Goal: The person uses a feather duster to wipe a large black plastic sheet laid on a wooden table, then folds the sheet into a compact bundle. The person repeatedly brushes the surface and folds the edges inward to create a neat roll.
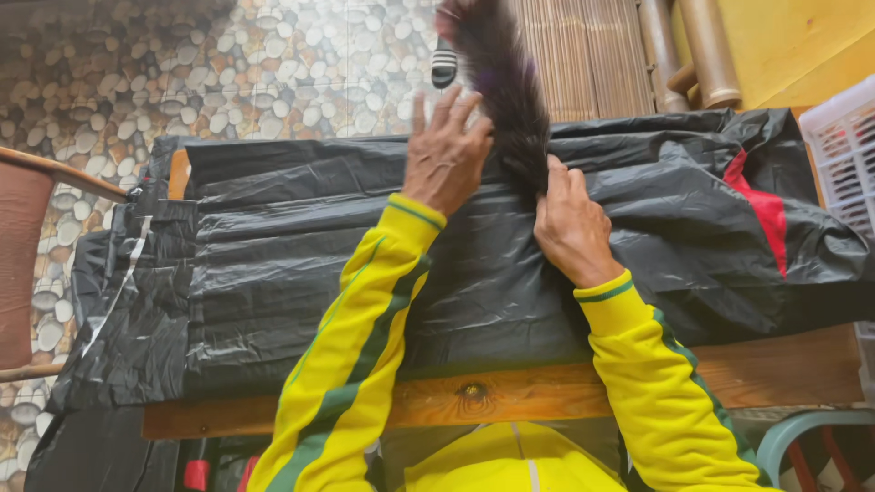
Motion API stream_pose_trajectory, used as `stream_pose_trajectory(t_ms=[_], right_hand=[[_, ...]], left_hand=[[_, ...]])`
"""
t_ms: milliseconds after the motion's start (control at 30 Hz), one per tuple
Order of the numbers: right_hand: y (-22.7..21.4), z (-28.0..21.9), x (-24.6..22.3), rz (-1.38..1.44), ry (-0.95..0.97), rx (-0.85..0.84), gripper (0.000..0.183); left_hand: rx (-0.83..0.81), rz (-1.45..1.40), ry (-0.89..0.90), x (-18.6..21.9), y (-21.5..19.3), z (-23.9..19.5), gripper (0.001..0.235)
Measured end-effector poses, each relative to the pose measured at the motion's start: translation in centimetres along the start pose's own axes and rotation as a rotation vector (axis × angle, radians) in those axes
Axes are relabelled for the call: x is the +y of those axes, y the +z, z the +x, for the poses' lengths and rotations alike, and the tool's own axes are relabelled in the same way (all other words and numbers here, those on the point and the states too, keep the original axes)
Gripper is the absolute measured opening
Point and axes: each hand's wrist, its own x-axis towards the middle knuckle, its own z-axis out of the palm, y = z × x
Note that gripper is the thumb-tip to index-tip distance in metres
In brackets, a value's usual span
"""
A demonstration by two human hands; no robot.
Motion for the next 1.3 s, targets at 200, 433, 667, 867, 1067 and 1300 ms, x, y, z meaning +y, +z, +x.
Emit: stream_pose_trajectory(t_ms=[200,433,667,867,1067,1300], right_hand=[[-2.9,-1.1,-3.3,-0.003,0.029,-0.077,0.062],[-5.6,-7.3,-9.2,0.087,0.101,-0.258,0.067],[-1.4,-11.3,-9.7,-0.35,-0.134,-0.183,0.068],[-3.8,-9.5,3.4,-1.078,-0.017,0.256,0.056],[-8.5,-8.2,1.7,-0.63,0.21,0.193,0.054],[-0.8,-14.8,-8.7,-0.416,-0.305,0.009,0.063]], left_hand=[[-0.39,0.01,-0.227,-1.5,-3.4,-5.4,0.054],[-0.234,-0.037,-0.262,-2.7,-0.3,-8.3,0.053],[-0.176,-0.066,-0.207,-3.7,0.6,-8.8,0.052],[-0.219,-0.021,-0.245,-3.9,1.1,-8.4,0.057],[-0.176,-0.009,-0.22,-3.8,1.1,-8.1,0.057],[-0.179,-0.571,-0.689,-5.8,4.1,-11.9,0.069]])
